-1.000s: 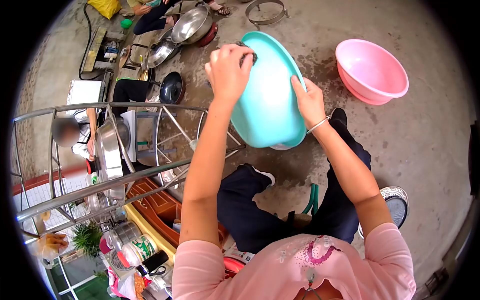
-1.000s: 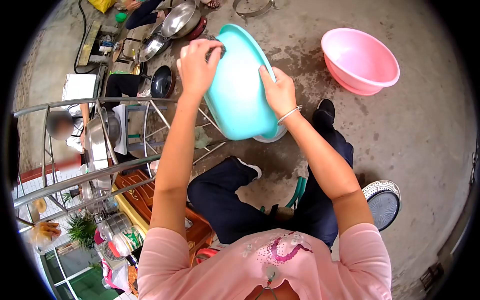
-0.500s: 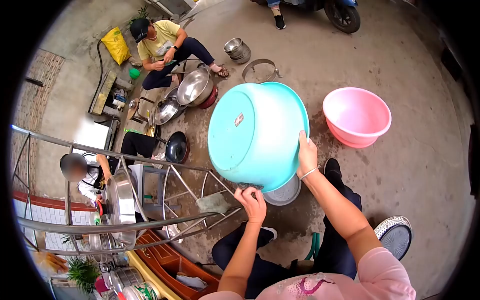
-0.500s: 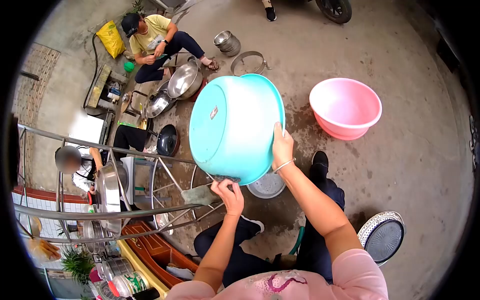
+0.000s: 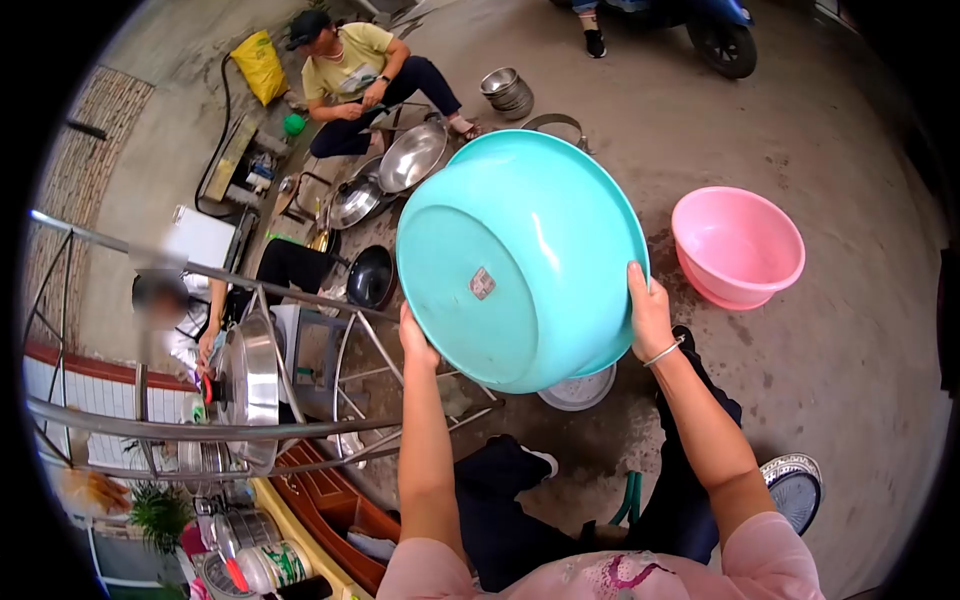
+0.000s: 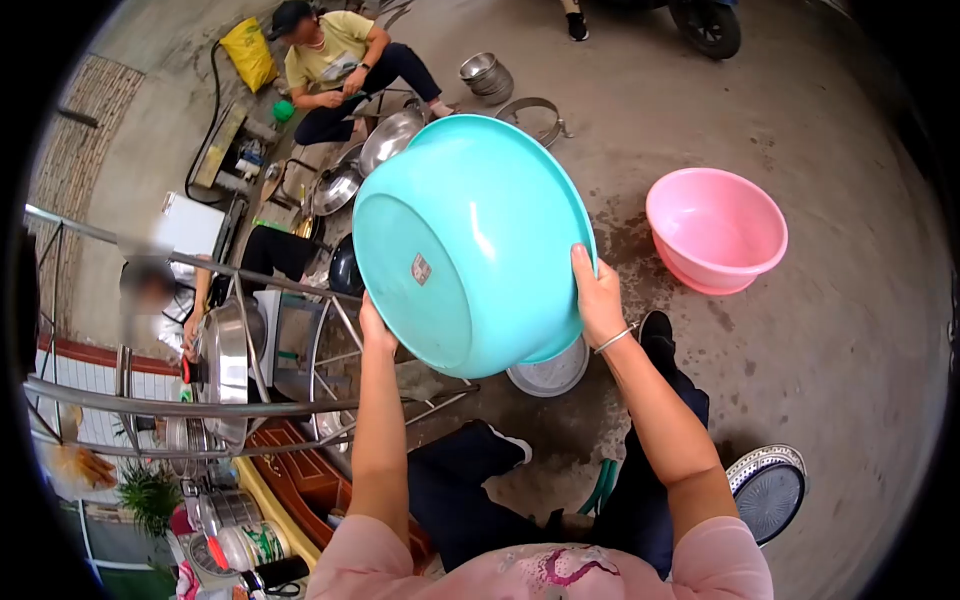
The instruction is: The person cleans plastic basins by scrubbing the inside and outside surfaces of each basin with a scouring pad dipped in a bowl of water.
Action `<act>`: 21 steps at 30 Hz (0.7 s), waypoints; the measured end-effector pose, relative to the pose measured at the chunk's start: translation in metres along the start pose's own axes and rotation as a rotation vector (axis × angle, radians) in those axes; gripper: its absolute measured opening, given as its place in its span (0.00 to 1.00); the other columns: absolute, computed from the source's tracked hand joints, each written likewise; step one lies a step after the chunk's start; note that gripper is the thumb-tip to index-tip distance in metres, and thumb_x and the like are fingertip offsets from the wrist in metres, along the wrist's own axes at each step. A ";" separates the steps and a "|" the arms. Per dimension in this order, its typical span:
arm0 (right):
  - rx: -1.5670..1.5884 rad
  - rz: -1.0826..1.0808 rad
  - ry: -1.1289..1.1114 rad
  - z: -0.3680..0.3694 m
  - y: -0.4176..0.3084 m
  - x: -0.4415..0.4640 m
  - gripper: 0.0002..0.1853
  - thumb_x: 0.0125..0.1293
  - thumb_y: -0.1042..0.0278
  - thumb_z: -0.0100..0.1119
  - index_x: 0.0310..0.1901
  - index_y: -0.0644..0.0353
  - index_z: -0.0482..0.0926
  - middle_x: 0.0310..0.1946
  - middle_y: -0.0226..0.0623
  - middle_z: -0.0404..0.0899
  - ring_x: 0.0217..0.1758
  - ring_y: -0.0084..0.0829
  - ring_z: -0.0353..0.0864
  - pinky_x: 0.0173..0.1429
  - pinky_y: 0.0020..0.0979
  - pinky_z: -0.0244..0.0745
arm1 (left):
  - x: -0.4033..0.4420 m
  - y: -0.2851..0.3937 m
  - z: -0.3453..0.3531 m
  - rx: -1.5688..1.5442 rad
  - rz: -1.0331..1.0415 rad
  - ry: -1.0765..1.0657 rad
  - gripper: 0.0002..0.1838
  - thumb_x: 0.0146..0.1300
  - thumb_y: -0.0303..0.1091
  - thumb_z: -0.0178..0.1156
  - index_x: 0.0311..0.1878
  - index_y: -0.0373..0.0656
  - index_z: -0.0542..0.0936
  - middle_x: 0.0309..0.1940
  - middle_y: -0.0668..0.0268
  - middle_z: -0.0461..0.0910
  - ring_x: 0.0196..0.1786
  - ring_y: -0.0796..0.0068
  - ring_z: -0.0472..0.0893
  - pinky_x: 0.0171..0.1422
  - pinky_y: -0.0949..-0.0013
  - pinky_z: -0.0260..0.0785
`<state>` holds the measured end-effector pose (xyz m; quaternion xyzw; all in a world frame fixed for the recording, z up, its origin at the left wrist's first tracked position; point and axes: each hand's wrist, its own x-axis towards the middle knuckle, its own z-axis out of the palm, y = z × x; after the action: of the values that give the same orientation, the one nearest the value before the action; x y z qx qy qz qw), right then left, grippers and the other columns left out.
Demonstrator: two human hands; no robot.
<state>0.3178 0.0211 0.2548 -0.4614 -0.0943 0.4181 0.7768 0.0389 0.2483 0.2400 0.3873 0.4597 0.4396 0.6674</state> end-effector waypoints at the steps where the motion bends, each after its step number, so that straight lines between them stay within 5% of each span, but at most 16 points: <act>1: -0.066 -0.025 -0.021 -0.001 -0.001 0.000 0.22 0.73 0.51 0.51 0.46 0.68 0.78 0.38 0.29 0.79 0.38 0.18 0.75 0.44 0.24 0.72 | 0.014 0.004 -0.008 -0.021 -0.010 -0.031 0.22 0.74 0.43 0.42 0.64 0.44 0.67 0.58 0.60 0.74 0.59 0.61 0.75 0.62 0.55 0.71; 4: -0.168 -0.043 -0.040 0.000 -0.008 -0.003 0.22 0.72 0.52 0.53 0.41 0.69 0.79 0.32 0.26 0.78 0.34 0.15 0.72 0.39 0.22 0.70 | 0.032 0.026 -0.007 0.104 0.038 -0.076 0.20 0.72 0.46 0.45 0.59 0.45 0.73 0.55 0.63 0.77 0.59 0.63 0.75 0.64 0.57 0.68; 7: -0.383 -0.123 -0.145 0.001 -0.001 -0.009 0.21 0.71 0.54 0.56 0.35 0.70 0.80 0.25 0.25 0.77 0.30 0.15 0.70 0.34 0.24 0.69 | 0.026 0.058 0.033 0.371 0.257 -0.121 0.10 0.69 0.33 0.48 0.45 0.44 0.79 0.41 0.69 0.78 0.45 0.76 0.76 0.51 0.71 0.69; 9: -0.486 -0.145 -0.161 0.004 0.008 -0.011 0.21 0.70 0.55 0.57 0.36 0.70 0.80 0.24 0.26 0.76 0.29 0.15 0.70 0.33 0.24 0.69 | 0.020 0.058 0.067 0.614 0.409 -0.185 0.07 0.65 0.29 0.53 0.42 0.40 0.79 0.39 0.68 0.79 0.46 0.76 0.76 0.52 0.73 0.67; 12: -0.656 -0.191 -0.161 0.005 0.018 -0.009 0.19 0.68 0.56 0.59 0.35 0.68 0.79 0.19 0.32 0.73 0.25 0.17 0.69 0.31 0.27 0.68 | -0.040 0.043 0.130 1.098 1.111 -0.331 0.07 0.50 0.25 0.58 0.33 0.45 0.77 0.36 0.64 0.79 0.43 0.58 0.76 0.50 0.59 0.65; 13: -0.687 -0.215 -0.167 0.003 0.021 -0.007 0.19 0.68 0.56 0.59 0.35 0.68 0.79 0.18 0.35 0.72 0.24 0.18 0.68 0.31 0.28 0.68 | -0.070 0.033 0.142 1.192 1.011 -0.445 0.08 0.50 0.25 0.60 0.35 0.46 0.78 0.39 0.65 0.79 0.49 0.62 0.76 0.57 0.62 0.61; 15: -0.781 -0.351 -0.190 -0.002 0.029 -0.002 0.19 0.68 0.56 0.59 0.33 0.68 0.78 0.17 0.39 0.71 0.23 0.20 0.67 0.30 0.30 0.68 | -0.113 0.003 0.156 1.259 1.239 -0.678 0.09 0.49 0.27 0.63 0.34 0.52 0.78 0.40 0.71 0.77 0.48 0.68 0.76 0.58 0.58 0.57; 18: -0.779 -0.305 -0.214 0.000 0.016 -0.009 0.18 0.68 0.56 0.59 0.35 0.68 0.79 0.18 0.40 0.72 0.23 0.20 0.68 0.30 0.30 0.68 | -0.113 0.002 0.160 1.259 1.282 -0.655 0.08 0.51 0.31 0.63 0.35 0.54 0.79 0.41 0.73 0.76 0.48 0.70 0.75 0.56 0.59 0.58; 21: -0.681 -0.185 -0.207 0.003 0.012 -0.019 0.18 0.68 0.57 0.59 0.37 0.68 0.80 0.21 0.34 0.76 0.26 0.19 0.70 0.33 0.28 0.70 | -0.074 0.036 0.160 1.299 1.120 -0.368 0.04 0.55 0.30 0.61 0.34 0.50 0.80 0.41 0.69 0.79 0.48 0.62 0.76 0.51 0.59 0.65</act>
<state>0.2974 0.0118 0.2509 -0.6384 -0.3475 0.3351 0.5995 0.1690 0.1717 0.3375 0.9243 0.2465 0.2842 0.0647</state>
